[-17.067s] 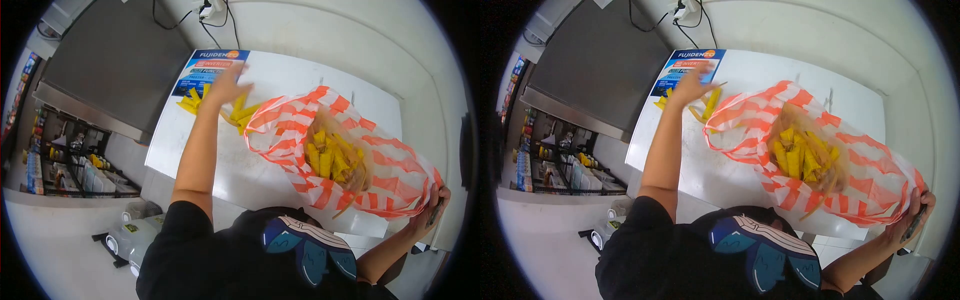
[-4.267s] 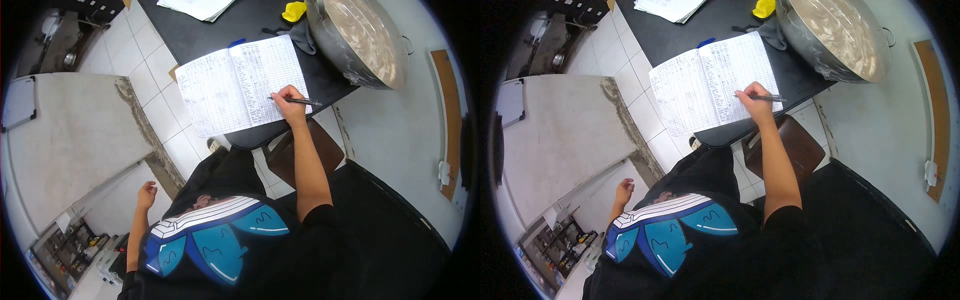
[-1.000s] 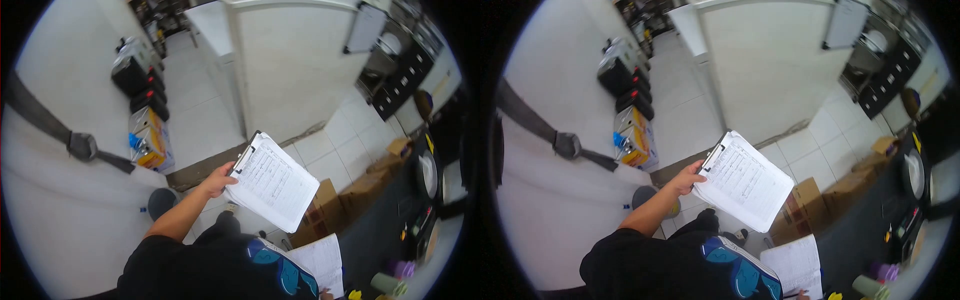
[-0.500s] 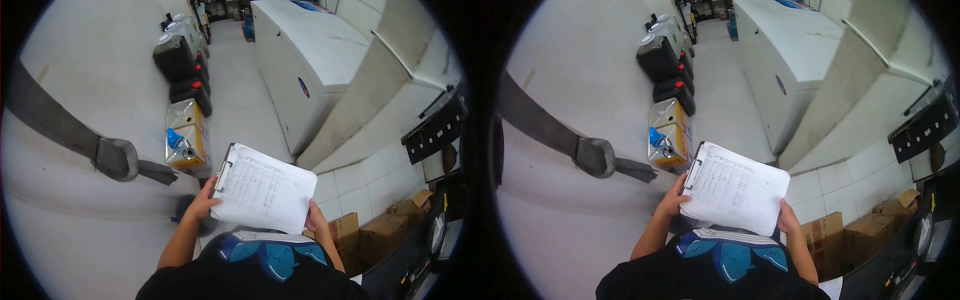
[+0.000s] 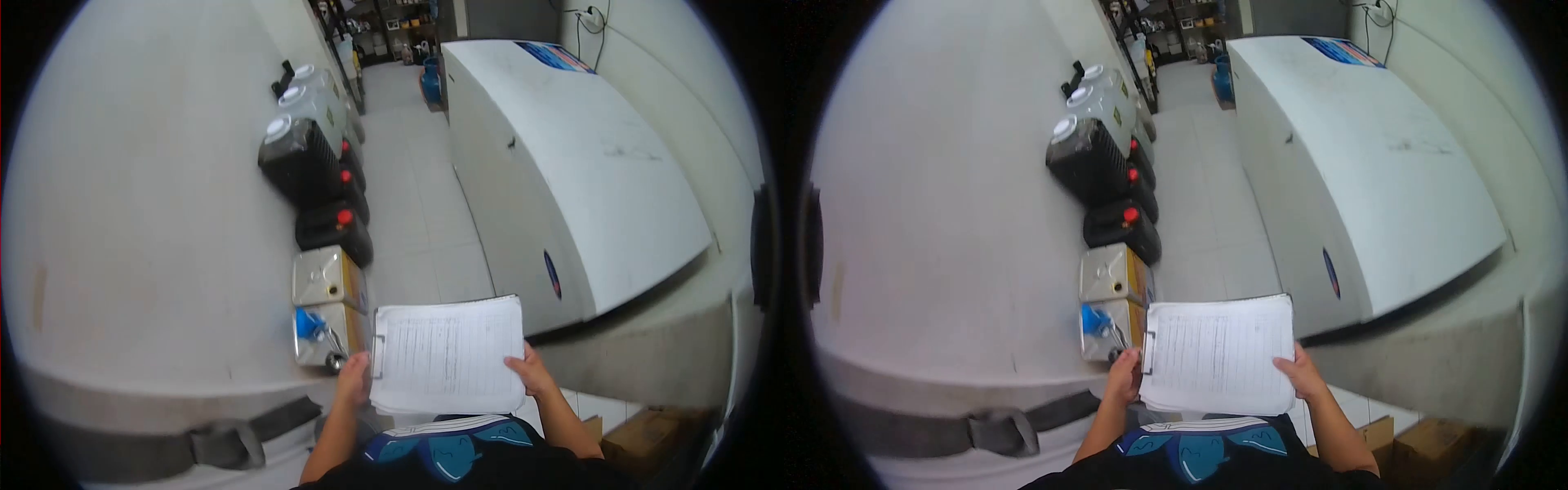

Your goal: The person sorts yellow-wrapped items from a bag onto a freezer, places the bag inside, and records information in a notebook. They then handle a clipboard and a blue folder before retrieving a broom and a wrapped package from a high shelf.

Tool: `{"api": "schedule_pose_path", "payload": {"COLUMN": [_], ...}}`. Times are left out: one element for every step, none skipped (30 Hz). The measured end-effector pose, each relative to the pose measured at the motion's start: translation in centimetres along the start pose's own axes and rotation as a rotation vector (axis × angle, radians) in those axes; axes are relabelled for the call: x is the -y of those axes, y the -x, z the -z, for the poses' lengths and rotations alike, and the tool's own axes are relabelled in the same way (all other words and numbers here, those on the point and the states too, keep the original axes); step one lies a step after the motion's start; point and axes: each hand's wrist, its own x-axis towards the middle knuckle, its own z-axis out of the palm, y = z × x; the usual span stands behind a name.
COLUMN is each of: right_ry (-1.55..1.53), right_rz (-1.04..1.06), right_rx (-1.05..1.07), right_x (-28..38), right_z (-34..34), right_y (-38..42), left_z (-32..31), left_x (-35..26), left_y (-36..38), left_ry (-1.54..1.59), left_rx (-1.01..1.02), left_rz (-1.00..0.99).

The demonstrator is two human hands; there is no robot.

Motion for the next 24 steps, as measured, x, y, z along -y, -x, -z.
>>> {"api": "schedule_pose_path", "payload": {"right_ry": [0.013, -0.003, -0.009, -0.012, 0.003, 0.03, 0.049, 0.048, 0.048, 0.048, 0.049, 0.048, 0.062, 0.057, 0.055, 0.054, 0.083, 0.111, 0.139, 0.168, 0.171, 0.178, 0.19, 0.202], "right_rz": [0.002, -0.021, -0.035, -0.049, -0.047, -0.07, -0.066, -0.049, -0.046, -0.037, -0.046, -0.051, -0.07, -0.057, -0.046, -0.038, -0.039, -0.041, -0.043, -0.036, -0.016, 0.004, 0.017, 0.024], "right_rx": [0.048, 0.058, 0.07, 0.083, 0.093, 0.105, 0.115, 0.135, 0.154, 0.175, 0.186, 0.199, 0.206, 0.228, 0.245, 0.261, 0.259, 0.256, 0.252, 0.248, 0.254, 0.258, 0.252, 0.243], "right_x": [1.4, 2.7, 4.3, 5.8, 7.5, 10.0, 11.3, 12.5, 14.2, 15.7, 17.3, 19.0, 21.2, 21.9, 22.6, 23.4, 24.5, 25.8, 26.7, 28.2, 28.6, 29.2, 29.8, 30.6], "right_z": [-0.6, -1.5, -2.3, -3.0, -3.9, -4.5, -5.1, -5.5, -6.0, -6.4, -7.0, -7.6, -8.7, -8.8, -9.1, -9.5, -10.1, -10.9, -11.5, -13.4, -13.7, -14.2, -14.7, -15.3], "right_y": [-1.4, -2.5, -4.0, -6.2, -7.5, -9.2, -10.1, -11.5, -13.0, -14.2, -15.4, -17.0, -18.3, -20.0, -21.7, -23.5, -25.3, -27.0, -28.8, -31.2, -33.5, -35.9, -38.5, -41.1], "left_z": [-1.6, -2.3, -3.1, -3.4, -2.3, -4.2, -5.9, -7.1, -7.6, -8.3, -8.9, -10.4, -13.0, -13.5, -13.5, -13.6, -13.8, -13.9, -14.1, -13.9, -14.3, -14.6, -14.3, -13.6], "left_x": [-1.6, -3.2, -4.8, -6.1, -7.0, -8.7, -10.6, -12.3, -13.8, -14.6, -15.4, -16.8, -19.2, -20.0, -20.8, -21.6, -22.3, -23.1, -23.8, -25.5, -26.4, -27.3, -28.0, -28.6], "left_y": [-0.5, -1.2, -2.5, -4.3, -6.0, -6.7, -6.4, -6.7, -7.6, -8.5, -9.5, -10.7, -10.7, -12.1, -13.5, -14.9, -16.5, -18.3, -20.1, -22.3, -24.3, -26.5, -29.2, -32.3], "left_ry": [0.012, -0.03, -0.062, -0.091, -0.059, -0.055, -0.062, -0.064, -0.092, -0.056, -0.02, 0.015, 0.054, 0.048, 0.045, 0.043, 0.04, 0.036, 0.033, 0.073, 0.087, 0.103, 0.131, 0.159], "left_rx": [-0.061, -0.131, -0.193, -0.256, -0.227, -0.258, -0.268, -0.285, -0.231, -0.224, -0.215, -0.203, -0.178, -0.153, -0.126, -0.101, -0.113, -0.126, -0.137, -0.158, -0.181, -0.201, -0.189, -0.18], "left_rz": [0.008, 0.005, -0.005, -0.016, -0.003, 0.014, 0.016, 0.026, 0.023, -0.007, -0.042, -0.08, -0.015, -0.002, 0.016, 0.038, 0.028, 0.019, 0.01, 0.032, 0.037, 0.044, 0.04, 0.042]}}
